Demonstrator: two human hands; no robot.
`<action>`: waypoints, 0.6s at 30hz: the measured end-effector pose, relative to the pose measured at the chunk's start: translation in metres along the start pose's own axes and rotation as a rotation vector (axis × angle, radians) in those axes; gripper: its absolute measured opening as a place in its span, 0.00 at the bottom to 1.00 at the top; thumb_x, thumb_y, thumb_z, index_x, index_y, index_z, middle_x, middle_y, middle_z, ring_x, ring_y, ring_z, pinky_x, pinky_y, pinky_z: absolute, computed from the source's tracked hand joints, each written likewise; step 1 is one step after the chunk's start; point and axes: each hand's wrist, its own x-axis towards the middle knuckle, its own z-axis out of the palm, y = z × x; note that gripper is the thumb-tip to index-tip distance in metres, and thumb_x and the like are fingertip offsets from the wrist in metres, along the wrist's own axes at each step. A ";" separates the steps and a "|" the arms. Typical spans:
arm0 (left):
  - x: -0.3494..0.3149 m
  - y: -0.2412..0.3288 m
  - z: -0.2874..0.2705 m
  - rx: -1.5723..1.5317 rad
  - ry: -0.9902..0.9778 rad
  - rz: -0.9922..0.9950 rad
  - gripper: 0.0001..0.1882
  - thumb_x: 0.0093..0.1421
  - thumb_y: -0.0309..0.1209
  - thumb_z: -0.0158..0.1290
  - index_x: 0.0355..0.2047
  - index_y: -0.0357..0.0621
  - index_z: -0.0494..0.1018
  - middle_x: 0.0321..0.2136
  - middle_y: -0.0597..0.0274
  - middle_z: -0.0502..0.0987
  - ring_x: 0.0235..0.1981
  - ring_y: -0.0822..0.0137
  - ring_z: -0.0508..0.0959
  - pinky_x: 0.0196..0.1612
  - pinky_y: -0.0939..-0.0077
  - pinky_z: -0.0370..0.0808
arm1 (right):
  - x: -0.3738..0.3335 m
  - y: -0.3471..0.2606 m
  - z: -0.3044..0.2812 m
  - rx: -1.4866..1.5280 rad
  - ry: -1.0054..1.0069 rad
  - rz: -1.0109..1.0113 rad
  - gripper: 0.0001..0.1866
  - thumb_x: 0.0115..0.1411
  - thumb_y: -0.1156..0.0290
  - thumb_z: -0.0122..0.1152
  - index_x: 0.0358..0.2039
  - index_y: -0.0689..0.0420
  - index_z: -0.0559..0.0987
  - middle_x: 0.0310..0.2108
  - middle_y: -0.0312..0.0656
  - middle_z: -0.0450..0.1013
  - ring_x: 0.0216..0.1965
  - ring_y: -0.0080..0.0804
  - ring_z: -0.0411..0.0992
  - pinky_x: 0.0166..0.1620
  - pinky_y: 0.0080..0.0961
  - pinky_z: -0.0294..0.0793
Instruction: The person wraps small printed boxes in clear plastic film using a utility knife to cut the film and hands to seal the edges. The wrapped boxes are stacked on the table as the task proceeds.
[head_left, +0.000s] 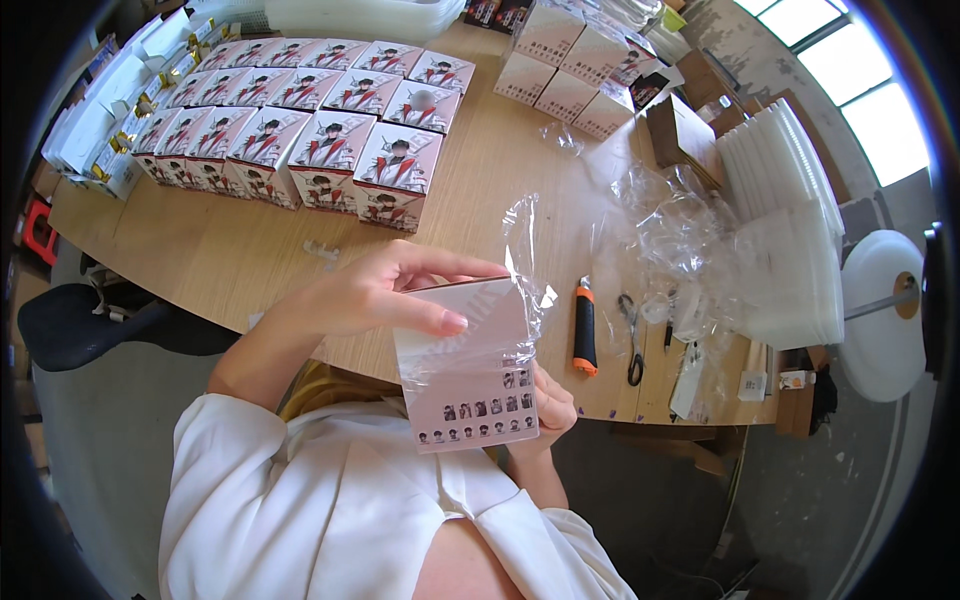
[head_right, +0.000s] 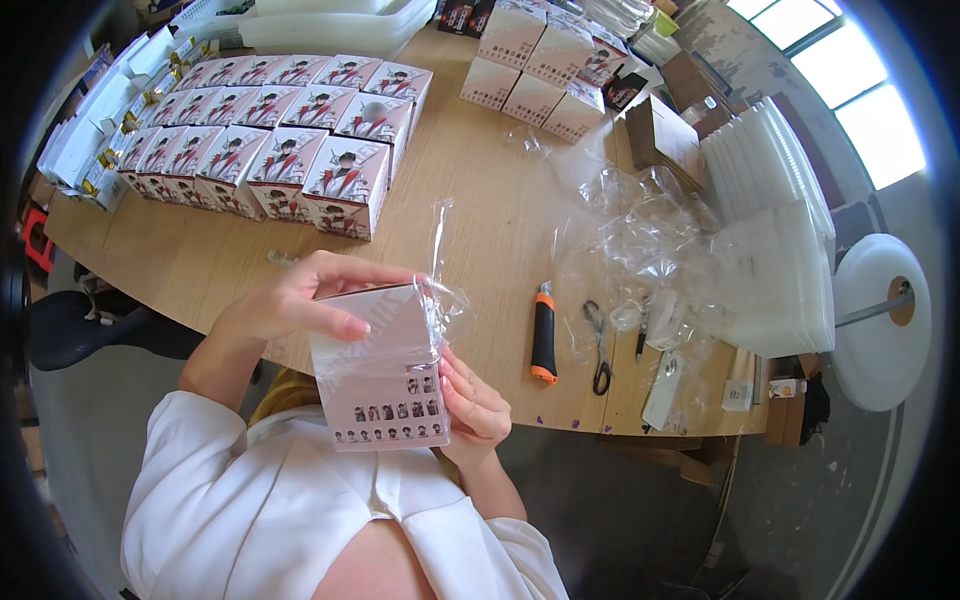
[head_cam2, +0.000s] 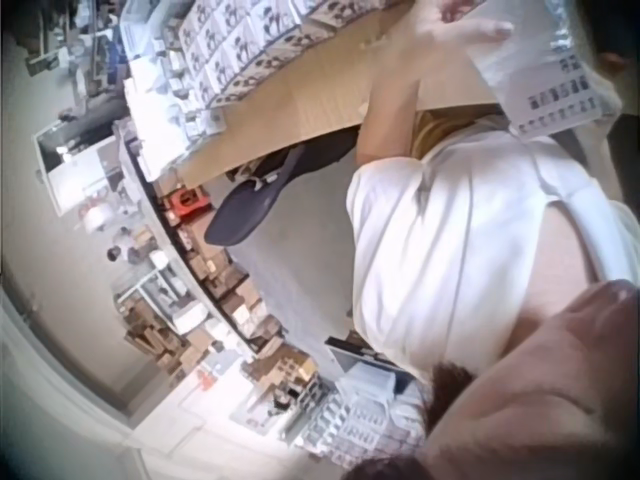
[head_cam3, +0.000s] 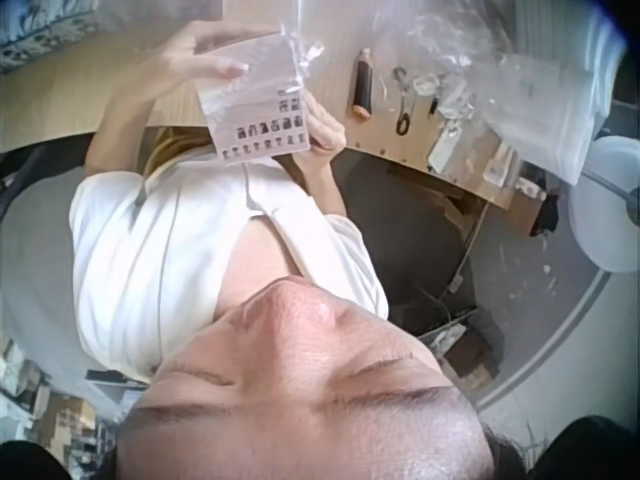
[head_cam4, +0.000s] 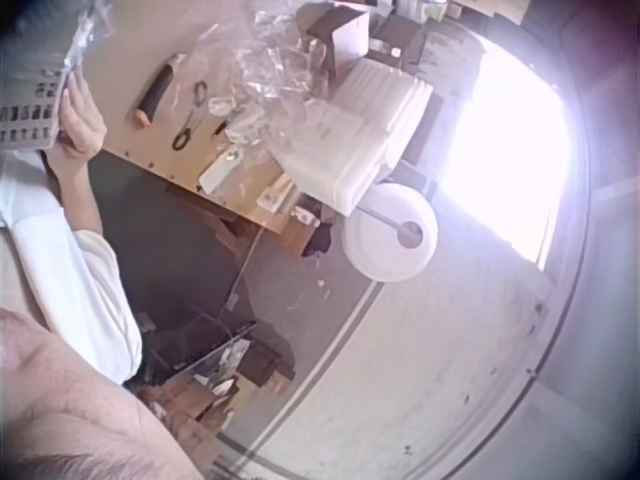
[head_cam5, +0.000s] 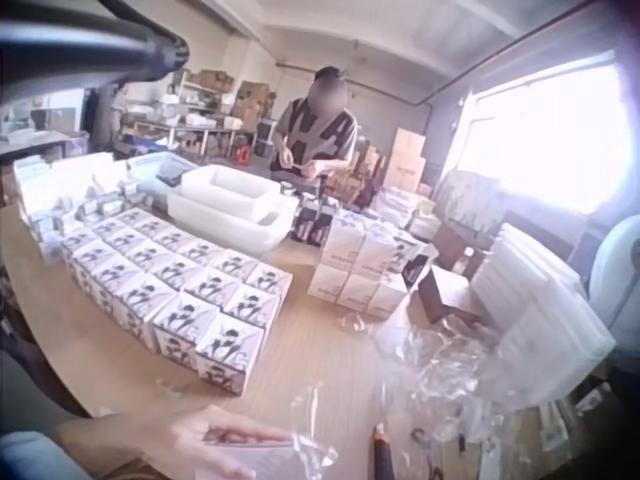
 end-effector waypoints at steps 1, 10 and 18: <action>0.000 0.001 0.000 0.000 -0.006 0.002 0.36 0.50 0.34 0.61 0.60 0.35 0.67 0.53 0.55 0.76 0.53 0.68 0.73 0.59 0.73 0.66 | 0.000 0.000 0.001 0.005 0.014 -0.004 0.17 0.49 0.85 0.68 0.42 0.68 0.81 0.46 0.63 0.75 0.52 0.62 0.72 0.57 0.49 0.71; 0.000 -0.001 0.003 -0.011 -0.031 0.023 0.39 0.49 0.35 0.63 0.61 0.34 0.66 0.54 0.54 0.74 0.55 0.67 0.72 0.61 0.72 0.64 | 0.001 -0.004 0.001 -0.001 0.044 -0.067 0.13 0.51 0.83 0.67 0.39 0.63 0.83 0.42 0.60 0.78 0.51 0.59 0.74 0.54 0.48 0.74; 0.000 -0.001 0.004 0.001 -0.058 0.045 0.39 0.50 0.34 0.63 0.62 0.34 0.65 0.54 0.54 0.74 0.55 0.67 0.72 0.61 0.72 0.65 | -0.007 -0.004 -0.004 0.077 0.069 -0.044 0.12 0.51 0.83 0.66 0.37 0.61 0.83 0.40 0.59 0.78 0.51 0.59 0.75 0.53 0.50 0.74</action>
